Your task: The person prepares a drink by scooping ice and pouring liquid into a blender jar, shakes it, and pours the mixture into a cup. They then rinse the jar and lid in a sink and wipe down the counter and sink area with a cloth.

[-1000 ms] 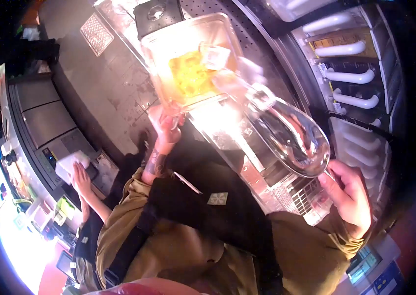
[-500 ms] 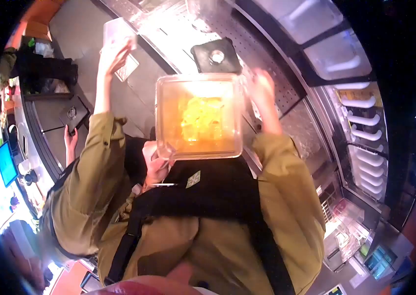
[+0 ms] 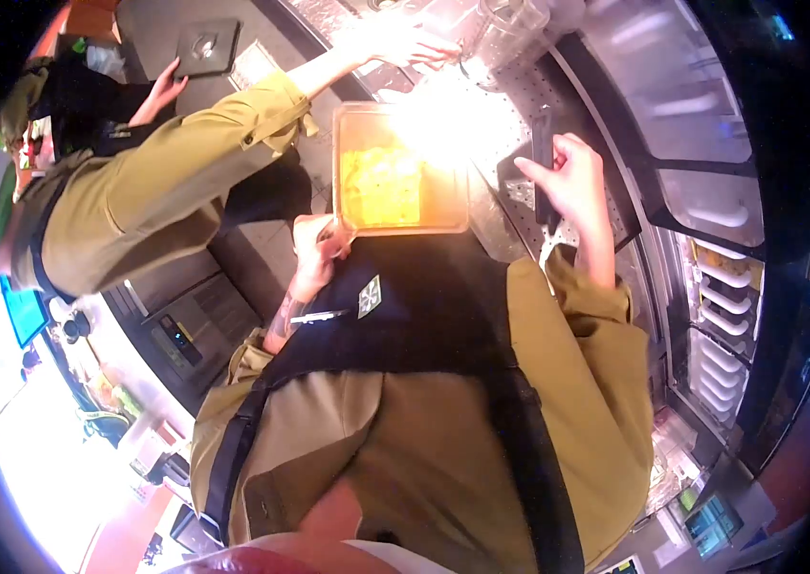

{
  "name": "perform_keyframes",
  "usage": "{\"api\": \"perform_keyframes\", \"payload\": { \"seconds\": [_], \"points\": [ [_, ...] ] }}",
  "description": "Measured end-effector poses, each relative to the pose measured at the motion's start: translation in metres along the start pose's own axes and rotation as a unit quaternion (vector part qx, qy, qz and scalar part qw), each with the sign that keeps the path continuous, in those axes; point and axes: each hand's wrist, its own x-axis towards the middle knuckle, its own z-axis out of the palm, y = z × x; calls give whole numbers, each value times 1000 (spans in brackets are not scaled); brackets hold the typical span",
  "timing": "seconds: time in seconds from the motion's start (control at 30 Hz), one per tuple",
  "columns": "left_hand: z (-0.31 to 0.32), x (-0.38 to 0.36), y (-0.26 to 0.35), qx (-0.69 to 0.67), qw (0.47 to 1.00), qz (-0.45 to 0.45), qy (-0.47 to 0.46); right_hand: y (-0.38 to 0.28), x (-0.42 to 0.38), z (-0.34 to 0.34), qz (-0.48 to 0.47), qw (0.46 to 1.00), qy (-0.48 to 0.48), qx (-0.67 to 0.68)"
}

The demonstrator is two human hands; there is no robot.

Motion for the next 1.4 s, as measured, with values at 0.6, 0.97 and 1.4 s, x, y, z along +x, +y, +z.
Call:
{"api": "perform_keyframes", "payload": {
  "seconds": [0.6,0.97,1.4],
  "points": [
    [-71,61,-76,-108,988,108,39,-179,16,-6,-321,939,10,121],
    [-134,116,-40,-70,994,88,4,-47,154,21,-282,909,230,-203],
    [-125,184,57,227,884,333,238,-47,-214,-19,-42,946,317,-50]
  ]
}}
